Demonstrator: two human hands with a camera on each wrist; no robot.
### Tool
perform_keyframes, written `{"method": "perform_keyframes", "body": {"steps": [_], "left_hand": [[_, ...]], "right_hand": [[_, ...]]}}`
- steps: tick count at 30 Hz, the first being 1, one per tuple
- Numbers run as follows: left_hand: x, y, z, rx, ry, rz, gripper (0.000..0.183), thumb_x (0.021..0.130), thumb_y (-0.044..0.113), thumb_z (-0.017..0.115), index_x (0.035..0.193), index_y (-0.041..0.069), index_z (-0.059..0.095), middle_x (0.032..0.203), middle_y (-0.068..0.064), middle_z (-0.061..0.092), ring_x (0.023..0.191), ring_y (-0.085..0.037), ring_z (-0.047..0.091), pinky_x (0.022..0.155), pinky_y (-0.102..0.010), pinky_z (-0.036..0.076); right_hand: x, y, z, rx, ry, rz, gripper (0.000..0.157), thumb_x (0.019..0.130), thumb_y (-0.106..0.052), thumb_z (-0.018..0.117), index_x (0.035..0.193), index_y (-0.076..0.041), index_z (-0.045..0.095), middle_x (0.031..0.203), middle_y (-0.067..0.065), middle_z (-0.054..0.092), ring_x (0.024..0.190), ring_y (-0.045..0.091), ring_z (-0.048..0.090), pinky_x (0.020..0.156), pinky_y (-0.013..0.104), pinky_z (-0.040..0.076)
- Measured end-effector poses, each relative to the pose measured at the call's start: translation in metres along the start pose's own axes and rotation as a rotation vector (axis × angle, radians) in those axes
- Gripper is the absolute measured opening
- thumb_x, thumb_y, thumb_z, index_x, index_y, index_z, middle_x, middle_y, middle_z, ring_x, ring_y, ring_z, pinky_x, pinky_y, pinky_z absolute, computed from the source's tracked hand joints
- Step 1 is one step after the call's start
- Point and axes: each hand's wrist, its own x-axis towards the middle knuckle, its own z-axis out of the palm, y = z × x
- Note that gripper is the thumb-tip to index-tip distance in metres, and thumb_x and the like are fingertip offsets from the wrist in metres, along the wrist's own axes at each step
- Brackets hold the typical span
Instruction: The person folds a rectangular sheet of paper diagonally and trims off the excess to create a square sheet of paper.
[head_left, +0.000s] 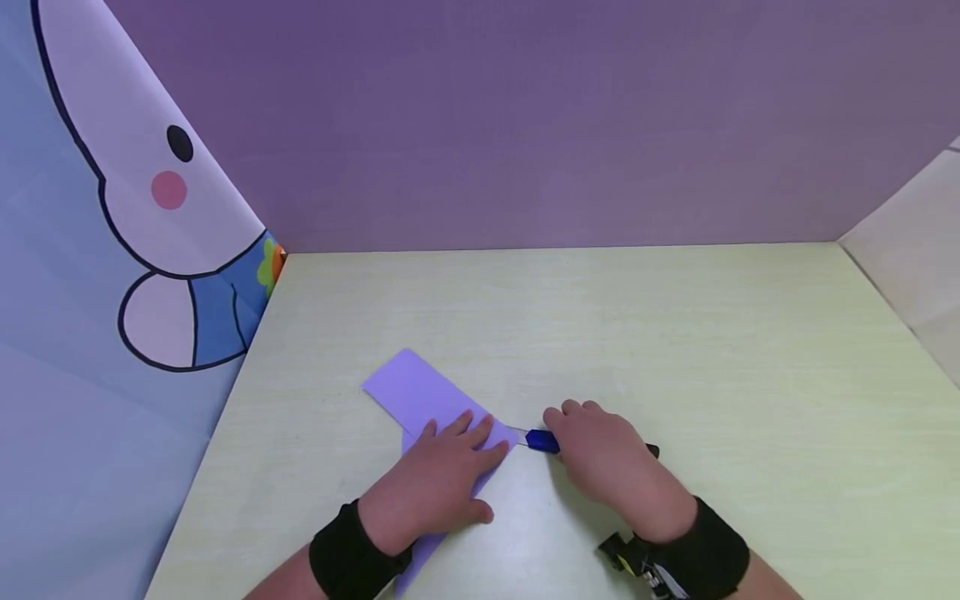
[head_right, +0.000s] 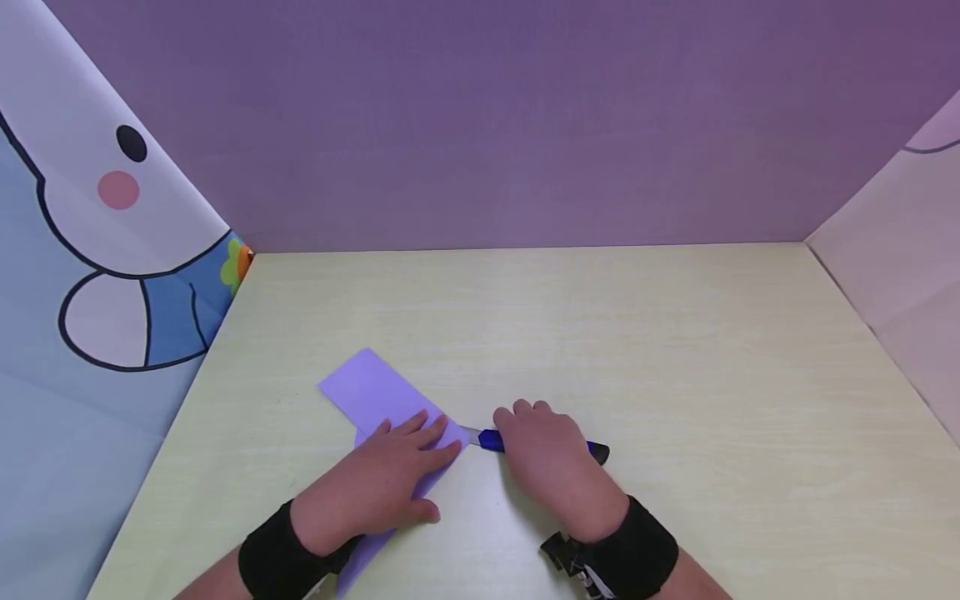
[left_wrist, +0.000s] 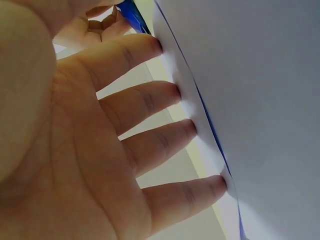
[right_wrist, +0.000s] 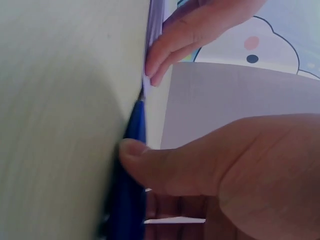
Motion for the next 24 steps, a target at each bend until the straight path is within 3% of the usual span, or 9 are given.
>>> {"method": "perform_keyframes", "body": {"steps": [13,24], "left_hand": [[-0.0005,0.0022,0.0005,0.005,0.012,0.047,0.077,0.081,0.050,0.074,0.148,0.027,0.045,0.158,-0.005,0.032,0.146,-0.031,0.022,0.110,-0.063,0.026],[-0.0001,0.0025,-0.0018,0.002,-0.036,0.062,0.076,0.081,0.050,0.074,0.148,0.030,0.045,0.158,-0.002,0.030,0.147,-0.029,0.020,0.111,-0.062,0.025]], "right_hand": [[-0.0040,-0.0017,-0.0044,0.024,-0.032,0.019,0.022,0.086,-0.012,0.072,0.103,-0.011,0.059,0.090,0.005,0.057,0.082,0.023,0.054,0.064,0.039,0.052],[-0.0043,-0.0024,-0.0031,0.014,-0.008,0.008,0.022,0.085,-0.013,0.073,0.102,-0.010,0.059,0.088,0.005,0.057,0.080,0.023,0.054,0.063,0.038,0.051]]}}
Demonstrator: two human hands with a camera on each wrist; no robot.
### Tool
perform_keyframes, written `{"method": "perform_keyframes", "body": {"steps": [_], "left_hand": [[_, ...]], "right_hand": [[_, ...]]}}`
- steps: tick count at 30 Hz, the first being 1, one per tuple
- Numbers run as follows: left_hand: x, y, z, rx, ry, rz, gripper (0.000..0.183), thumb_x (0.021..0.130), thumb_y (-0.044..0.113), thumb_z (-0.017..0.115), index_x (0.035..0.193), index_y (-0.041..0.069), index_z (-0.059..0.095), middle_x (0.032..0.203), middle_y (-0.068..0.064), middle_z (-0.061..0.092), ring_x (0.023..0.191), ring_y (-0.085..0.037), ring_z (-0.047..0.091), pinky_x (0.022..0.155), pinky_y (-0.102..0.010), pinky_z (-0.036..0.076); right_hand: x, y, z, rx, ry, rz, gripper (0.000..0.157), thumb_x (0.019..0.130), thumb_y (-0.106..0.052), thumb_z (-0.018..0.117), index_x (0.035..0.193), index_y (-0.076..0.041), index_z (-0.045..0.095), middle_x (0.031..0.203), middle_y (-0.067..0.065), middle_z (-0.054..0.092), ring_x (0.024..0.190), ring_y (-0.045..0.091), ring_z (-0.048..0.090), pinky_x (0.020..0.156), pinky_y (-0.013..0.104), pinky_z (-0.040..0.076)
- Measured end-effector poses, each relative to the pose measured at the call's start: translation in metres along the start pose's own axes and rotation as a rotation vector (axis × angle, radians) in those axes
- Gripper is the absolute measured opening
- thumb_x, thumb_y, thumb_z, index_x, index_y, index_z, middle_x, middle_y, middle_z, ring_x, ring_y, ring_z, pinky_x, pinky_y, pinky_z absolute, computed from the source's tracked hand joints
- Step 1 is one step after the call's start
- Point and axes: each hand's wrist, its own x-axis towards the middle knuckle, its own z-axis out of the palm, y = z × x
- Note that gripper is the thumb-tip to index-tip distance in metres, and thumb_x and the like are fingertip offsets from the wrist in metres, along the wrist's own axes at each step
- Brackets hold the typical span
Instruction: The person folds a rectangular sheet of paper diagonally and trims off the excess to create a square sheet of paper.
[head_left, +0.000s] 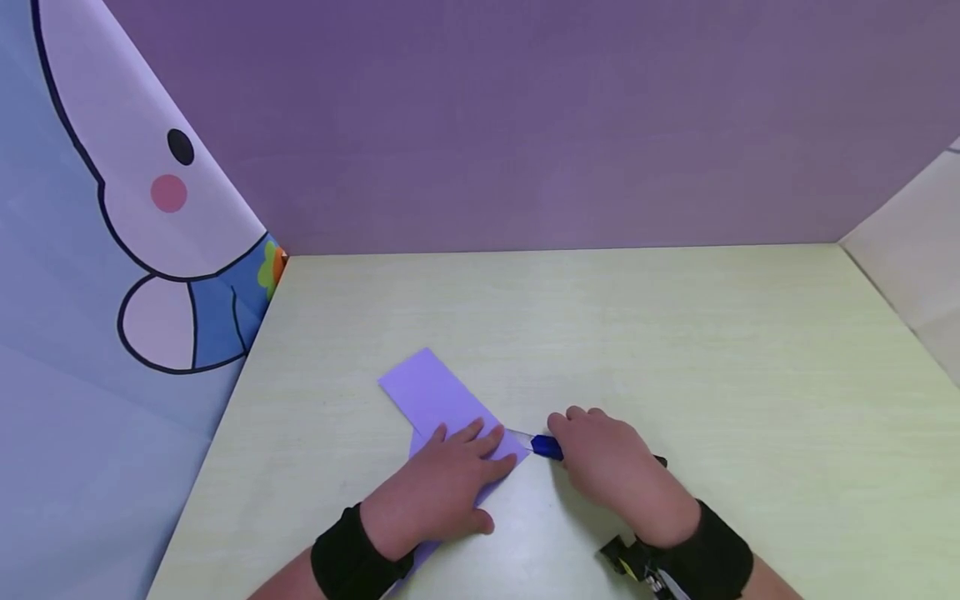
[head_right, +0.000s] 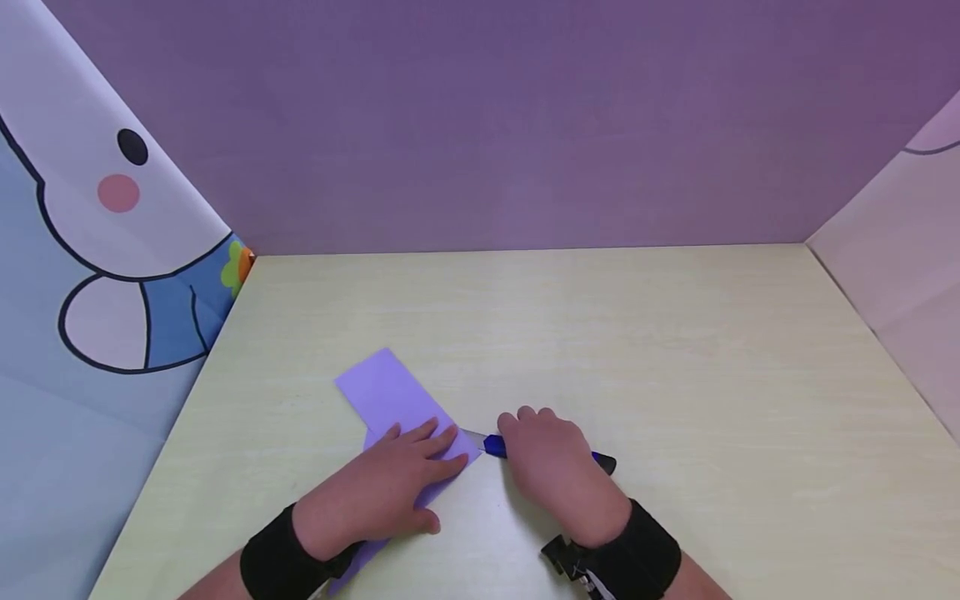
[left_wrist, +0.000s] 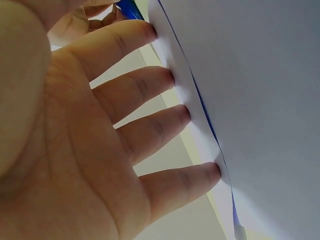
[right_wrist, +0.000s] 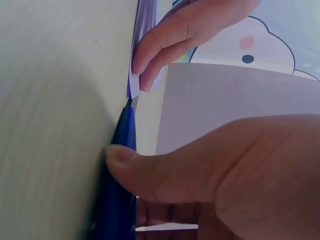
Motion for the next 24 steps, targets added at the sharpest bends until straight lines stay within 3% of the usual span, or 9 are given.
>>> {"method": "perform_keyframes", "body": {"steps": [24], "left_hand": [[-0.0009,-0.0015,0.0017,0.040,0.037,0.070,0.074,0.080,0.046,0.076,0.147,0.032,0.047,0.157,0.000,0.033,0.145,-0.028,0.024,0.110,-0.060,0.029]], "right_hand": [[0.0036,-0.0005,-0.0009,-0.001,-0.014,0.004,0.020,0.087,-0.016,0.072,0.102,-0.010,0.059,0.087,0.005,0.057,0.078,0.022,0.054,0.063,0.037,0.051]]}}
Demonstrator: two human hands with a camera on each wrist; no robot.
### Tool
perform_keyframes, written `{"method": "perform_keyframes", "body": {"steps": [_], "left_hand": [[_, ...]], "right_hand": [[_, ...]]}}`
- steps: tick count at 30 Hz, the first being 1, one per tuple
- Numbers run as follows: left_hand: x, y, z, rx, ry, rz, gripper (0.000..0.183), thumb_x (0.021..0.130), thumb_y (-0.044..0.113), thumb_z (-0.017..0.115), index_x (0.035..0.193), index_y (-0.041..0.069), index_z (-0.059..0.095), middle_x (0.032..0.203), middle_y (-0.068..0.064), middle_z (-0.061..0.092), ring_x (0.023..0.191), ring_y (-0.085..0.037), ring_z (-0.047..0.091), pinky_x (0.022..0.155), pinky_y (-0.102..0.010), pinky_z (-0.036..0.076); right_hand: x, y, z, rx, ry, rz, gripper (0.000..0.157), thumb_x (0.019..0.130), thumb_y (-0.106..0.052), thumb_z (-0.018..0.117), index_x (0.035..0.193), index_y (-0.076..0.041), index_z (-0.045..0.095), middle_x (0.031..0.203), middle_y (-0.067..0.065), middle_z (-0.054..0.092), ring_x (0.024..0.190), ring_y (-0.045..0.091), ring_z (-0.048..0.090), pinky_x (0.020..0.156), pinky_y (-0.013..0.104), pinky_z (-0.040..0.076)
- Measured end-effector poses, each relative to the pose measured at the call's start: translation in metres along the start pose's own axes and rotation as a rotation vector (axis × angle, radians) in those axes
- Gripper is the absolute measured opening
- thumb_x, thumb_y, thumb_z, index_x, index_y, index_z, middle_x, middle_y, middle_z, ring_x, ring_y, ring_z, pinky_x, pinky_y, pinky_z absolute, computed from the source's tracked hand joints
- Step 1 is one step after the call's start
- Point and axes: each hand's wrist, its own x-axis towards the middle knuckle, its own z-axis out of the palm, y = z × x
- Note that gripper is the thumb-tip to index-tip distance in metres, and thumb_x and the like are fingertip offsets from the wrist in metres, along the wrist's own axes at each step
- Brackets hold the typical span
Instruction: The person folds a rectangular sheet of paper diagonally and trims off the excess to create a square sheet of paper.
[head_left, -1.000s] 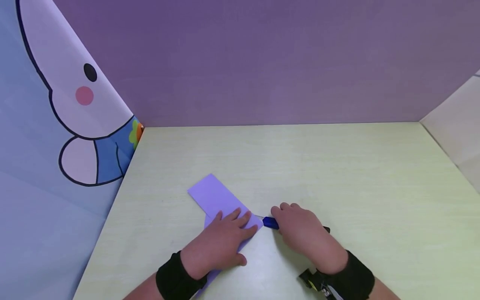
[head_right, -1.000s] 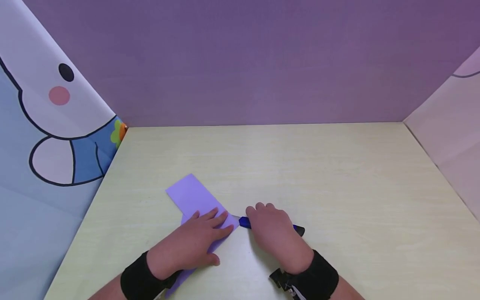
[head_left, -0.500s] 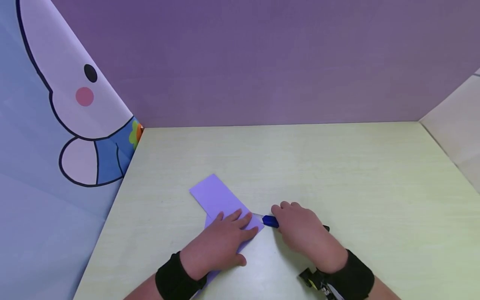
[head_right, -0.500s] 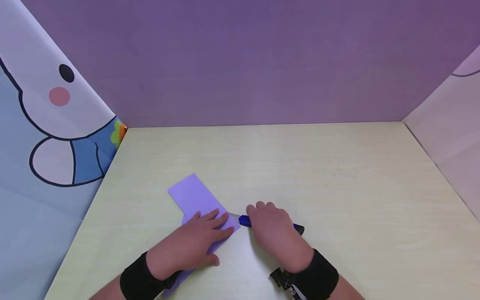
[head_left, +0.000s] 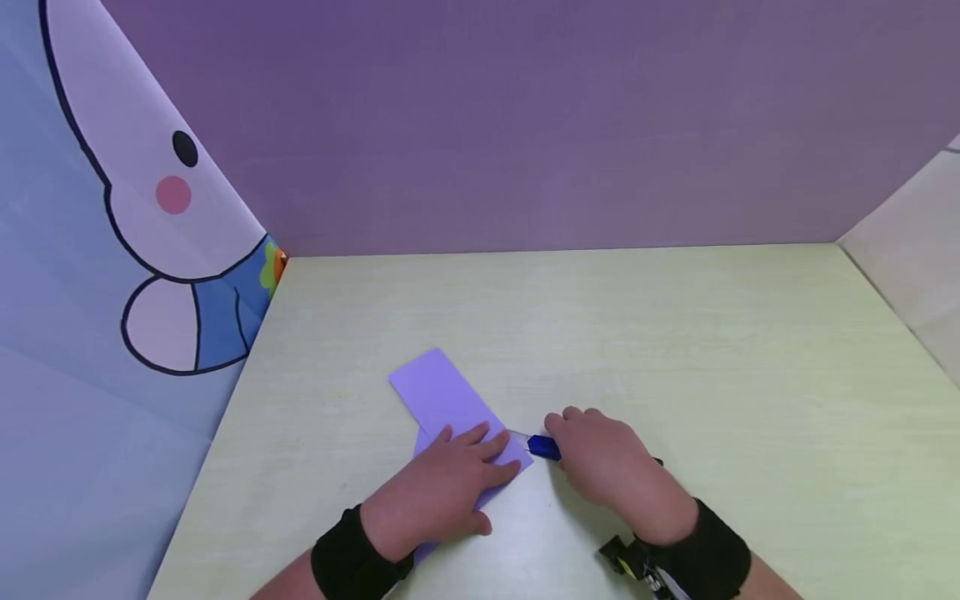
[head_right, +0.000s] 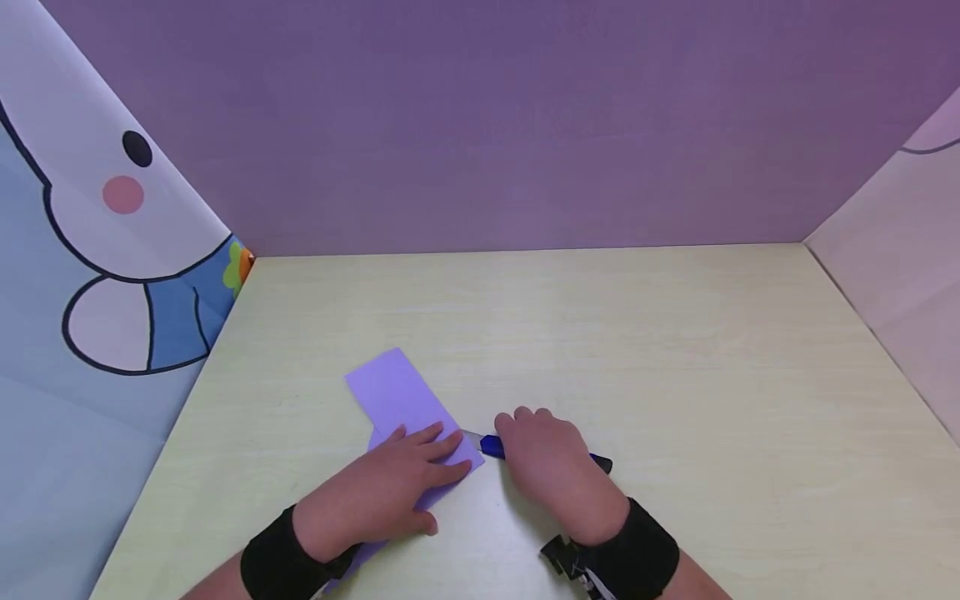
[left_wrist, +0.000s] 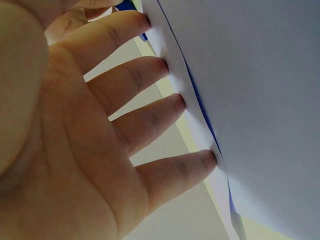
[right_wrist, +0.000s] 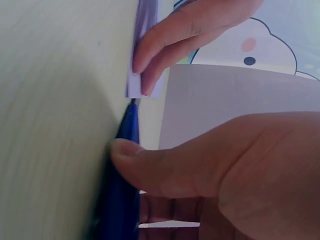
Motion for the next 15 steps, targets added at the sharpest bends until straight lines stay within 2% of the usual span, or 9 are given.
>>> {"method": "perform_keyframes", "body": {"steps": [4,9,15], "left_hand": [[-0.0014,0.0002,-0.0001,-0.008,0.016,0.018,0.071,0.081,0.046,0.075,0.145,0.031,0.049,0.156,0.000,0.034,0.145,-0.028,0.025,0.110,-0.060,0.030],[-0.0019,0.0009,0.0005,-0.050,0.061,0.006,0.066,0.083,0.043,0.075,0.144,0.033,0.051,0.156,-0.004,0.035,0.144,-0.027,0.028,0.109,-0.060,0.030],[-0.0024,0.0022,0.0047,-0.066,0.072,-0.033,0.070,0.081,0.040,0.077,0.145,0.035,0.048,0.157,-0.017,0.029,0.144,-0.037,0.023,0.111,-0.058,0.029]], "right_hand": [[-0.0018,-0.0004,0.0004,0.013,-0.017,-0.005,0.021,0.087,-0.016,0.073,0.102,-0.010,0.059,0.087,0.005,0.057,0.079,0.022,0.055,0.063,0.038,0.051],[-0.0038,-0.0014,-0.0004,0.012,-0.008,-0.008,0.022,0.086,-0.015,0.073,0.102,-0.011,0.059,0.087,0.005,0.057,0.080,0.022,0.056,0.063,0.038,0.052],[-0.0056,-0.0028,-0.0020,0.011,-0.037,0.021,0.021,0.086,-0.015,0.073,0.103,-0.011,0.060,0.086,0.005,0.057,0.078,0.023,0.055,0.062,0.038,0.052]]}}
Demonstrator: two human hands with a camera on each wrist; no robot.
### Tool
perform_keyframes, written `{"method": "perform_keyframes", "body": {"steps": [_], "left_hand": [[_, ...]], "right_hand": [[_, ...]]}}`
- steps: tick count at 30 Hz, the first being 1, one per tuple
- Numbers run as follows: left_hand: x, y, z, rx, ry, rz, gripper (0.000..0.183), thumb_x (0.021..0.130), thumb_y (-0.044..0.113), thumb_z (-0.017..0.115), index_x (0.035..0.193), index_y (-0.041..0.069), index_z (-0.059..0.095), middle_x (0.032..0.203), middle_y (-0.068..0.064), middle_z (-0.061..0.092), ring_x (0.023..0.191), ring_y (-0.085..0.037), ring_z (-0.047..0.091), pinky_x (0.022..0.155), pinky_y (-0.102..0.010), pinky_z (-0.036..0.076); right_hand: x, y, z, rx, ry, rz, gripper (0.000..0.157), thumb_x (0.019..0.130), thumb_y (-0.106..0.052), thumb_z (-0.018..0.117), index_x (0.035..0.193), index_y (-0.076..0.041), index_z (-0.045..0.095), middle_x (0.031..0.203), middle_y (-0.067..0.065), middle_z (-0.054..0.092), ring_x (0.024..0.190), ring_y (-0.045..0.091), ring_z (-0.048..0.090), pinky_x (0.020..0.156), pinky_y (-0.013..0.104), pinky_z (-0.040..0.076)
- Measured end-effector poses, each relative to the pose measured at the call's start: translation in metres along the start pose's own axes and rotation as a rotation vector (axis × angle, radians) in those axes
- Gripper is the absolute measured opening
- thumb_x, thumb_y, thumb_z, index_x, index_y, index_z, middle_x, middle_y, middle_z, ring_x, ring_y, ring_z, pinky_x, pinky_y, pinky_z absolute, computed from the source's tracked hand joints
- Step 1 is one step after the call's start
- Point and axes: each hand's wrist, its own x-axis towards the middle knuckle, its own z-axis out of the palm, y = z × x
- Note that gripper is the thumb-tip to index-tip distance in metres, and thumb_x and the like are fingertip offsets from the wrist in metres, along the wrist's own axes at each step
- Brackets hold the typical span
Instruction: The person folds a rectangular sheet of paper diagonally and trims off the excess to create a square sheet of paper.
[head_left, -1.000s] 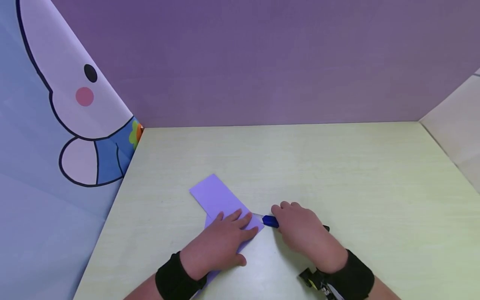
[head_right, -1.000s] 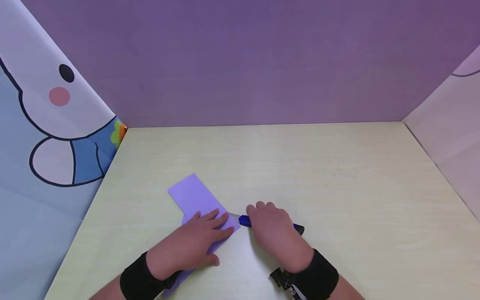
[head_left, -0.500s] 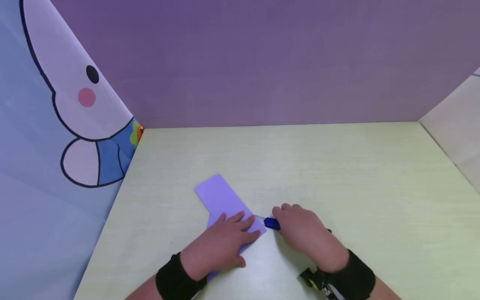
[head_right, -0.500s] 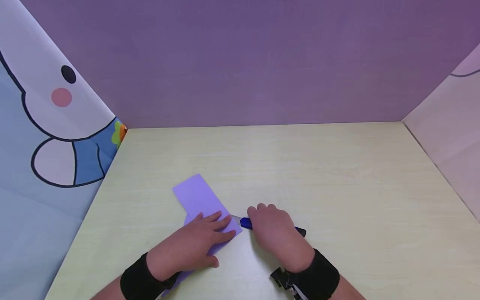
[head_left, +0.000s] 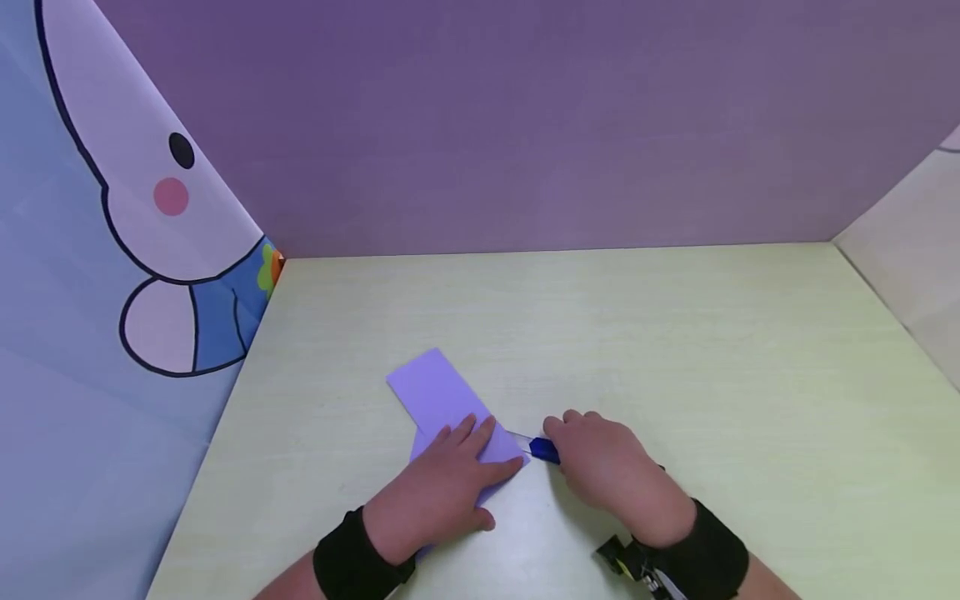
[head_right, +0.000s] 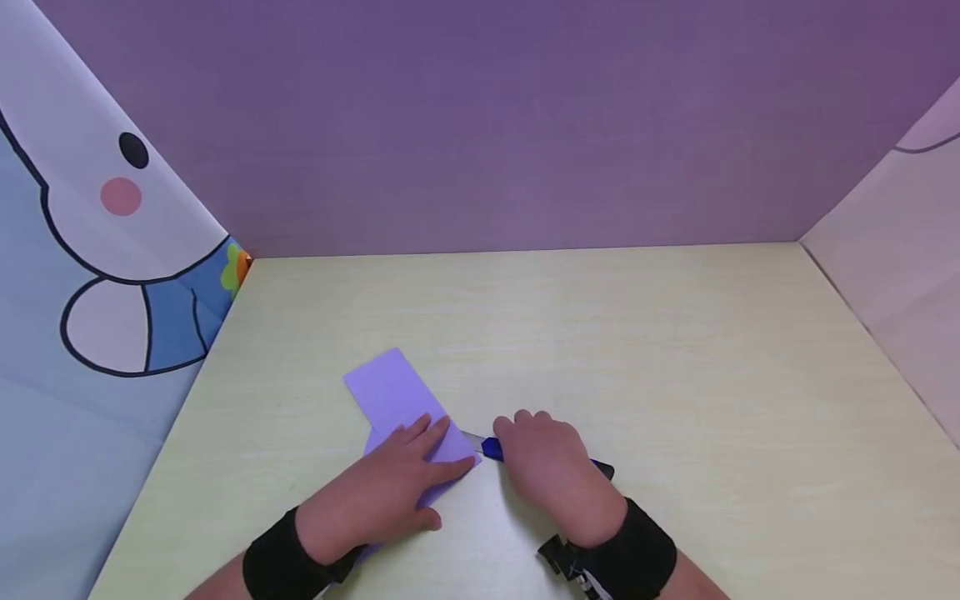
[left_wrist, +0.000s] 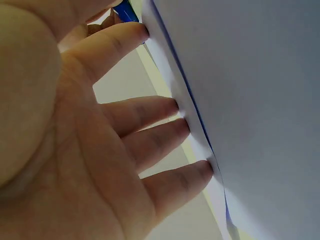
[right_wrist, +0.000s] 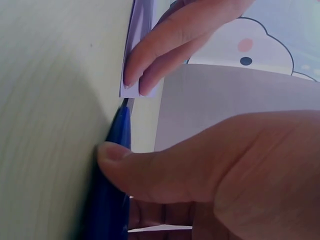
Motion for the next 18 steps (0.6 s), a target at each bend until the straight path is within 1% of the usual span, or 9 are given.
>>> {"method": "perform_keyframes", "body": {"steps": [3,8,10,14,16,18], "left_hand": [[-0.0002,-0.0012,0.0013,0.003,-0.015,-0.005,0.069,0.082,0.041,0.076,0.145,0.036,0.047,0.157,-0.018,0.029,0.144,-0.041,0.020,0.112,-0.058,0.027],[0.0005,-0.0027,0.0021,0.009,-0.021,-0.003,0.069,0.083,0.042,0.075,0.145,0.037,0.047,0.157,-0.018,0.030,0.144,-0.041,0.019,0.112,-0.058,0.027],[0.0007,-0.0026,0.0022,0.014,-0.023,-0.004,0.069,0.083,0.042,0.075,0.145,0.037,0.047,0.157,-0.017,0.030,0.144,-0.041,0.020,0.112,-0.058,0.027],[0.0007,-0.0011,-0.0003,0.018,-0.031,-0.002,0.069,0.082,0.042,0.076,0.145,0.038,0.047,0.157,-0.017,0.030,0.144,-0.041,0.020,0.112,-0.058,0.028],[0.0001,-0.0007,-0.0012,0.023,-0.034,0.002,0.069,0.082,0.042,0.076,0.145,0.038,0.047,0.157,-0.016,0.031,0.144,-0.041,0.021,0.112,-0.058,0.028],[-0.0005,-0.0006,-0.0018,0.026,-0.034,0.007,0.069,0.082,0.042,0.076,0.145,0.038,0.047,0.156,-0.016,0.031,0.144,-0.041,0.021,0.112,-0.058,0.029]], "right_hand": [[0.0020,-0.0004,0.0013,-0.010,0.006,-0.003,0.022,0.087,-0.017,0.073,0.103,-0.012,0.059,0.087,0.005,0.057,0.080,0.022,0.055,0.063,0.038,0.052],[0.0061,-0.0014,0.0056,-0.013,0.049,-0.031,0.024,0.086,-0.018,0.074,0.104,-0.012,0.059,0.088,0.004,0.056,0.079,0.022,0.054,0.061,0.037,0.051],[0.0062,-0.0018,0.0060,-0.003,0.047,-0.029,0.023,0.086,-0.018,0.074,0.103,-0.012,0.059,0.087,0.004,0.056,0.078,0.022,0.053,0.060,0.037,0.051],[0.0033,-0.0010,0.0029,0.007,0.015,0.005,0.023,0.086,-0.017,0.074,0.102,-0.013,0.059,0.086,0.004,0.055,0.079,0.022,0.054,0.062,0.037,0.051],[0.0026,-0.0012,0.0018,0.005,0.013,0.004,0.023,0.086,-0.018,0.074,0.102,-0.013,0.059,0.086,0.004,0.055,0.079,0.022,0.054,0.062,0.038,0.051],[0.0038,-0.0016,0.0023,-0.002,0.031,-0.009,0.023,0.086,-0.017,0.074,0.101,-0.012,0.059,0.086,0.004,0.055,0.079,0.022,0.054,0.061,0.037,0.051]]}}
